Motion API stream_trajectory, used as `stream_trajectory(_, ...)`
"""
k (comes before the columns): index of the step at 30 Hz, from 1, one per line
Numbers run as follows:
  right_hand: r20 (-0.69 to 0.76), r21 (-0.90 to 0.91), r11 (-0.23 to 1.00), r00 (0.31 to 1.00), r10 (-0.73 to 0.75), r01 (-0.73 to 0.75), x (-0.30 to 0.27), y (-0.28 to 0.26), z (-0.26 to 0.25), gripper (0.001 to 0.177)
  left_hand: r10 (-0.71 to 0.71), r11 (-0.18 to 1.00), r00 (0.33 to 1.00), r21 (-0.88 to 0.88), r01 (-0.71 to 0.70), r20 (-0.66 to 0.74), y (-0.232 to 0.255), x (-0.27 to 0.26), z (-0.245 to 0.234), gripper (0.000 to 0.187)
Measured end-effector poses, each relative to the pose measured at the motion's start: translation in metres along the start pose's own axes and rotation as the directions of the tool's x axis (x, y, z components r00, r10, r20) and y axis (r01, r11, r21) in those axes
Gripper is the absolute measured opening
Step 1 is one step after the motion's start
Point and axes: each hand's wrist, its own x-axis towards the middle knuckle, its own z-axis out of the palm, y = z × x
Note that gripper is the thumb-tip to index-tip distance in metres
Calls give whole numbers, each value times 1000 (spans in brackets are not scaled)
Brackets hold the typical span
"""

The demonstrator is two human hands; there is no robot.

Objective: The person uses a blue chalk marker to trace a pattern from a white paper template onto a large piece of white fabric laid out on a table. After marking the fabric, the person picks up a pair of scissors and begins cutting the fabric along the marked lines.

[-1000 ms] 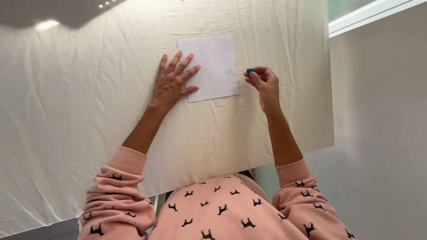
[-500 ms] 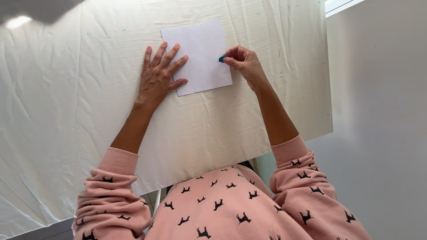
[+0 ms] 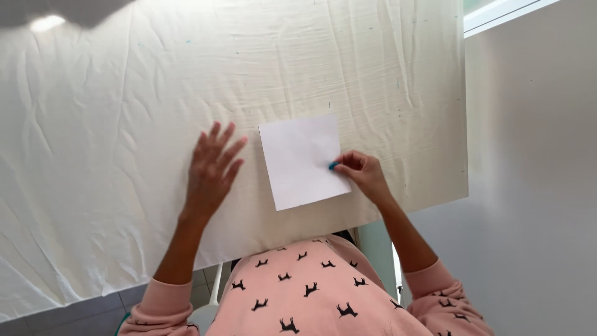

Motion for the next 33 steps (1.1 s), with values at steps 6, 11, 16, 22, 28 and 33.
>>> stream_trajectory(6, -22, 34, 997, 997, 74, -73, -29, 12, 27, 19, -38, 998, 990, 56, 30, 135, 35, -48, 29, 44)
stream_trajectory(11, -21, 9, 998, 997, 68, -67, -26, 11, 22, 18, -46, 990, 983, 139, 21, 179, 33, -42, 38, 44)
stream_trajectory(16, -10, -7, 998, 998, 67, -67, -24, 10, 23, 18, -59, 982, 978, 187, 21, 200, 26, -38, 42, 45)
stream_trajectory(22, -30, 23, 999, 999, 39, -38, -31, 11, 18, 18, -65, 970, 979, 241, 17, 195, 29, -35, 41, 46)
stream_trajectory(28, -151, 85, 995, 986, 71, -59, -53, 9, -1, 20, -71, 975, 977, 221, 25, 203, 32, -31, 34, 46)
stream_trajectory(33, -492, -92, 973, 840, -228, 210, -76, -15, -17, 9, -30, 974, 988, 226, -6, 152, 31, -31, 38, 48)
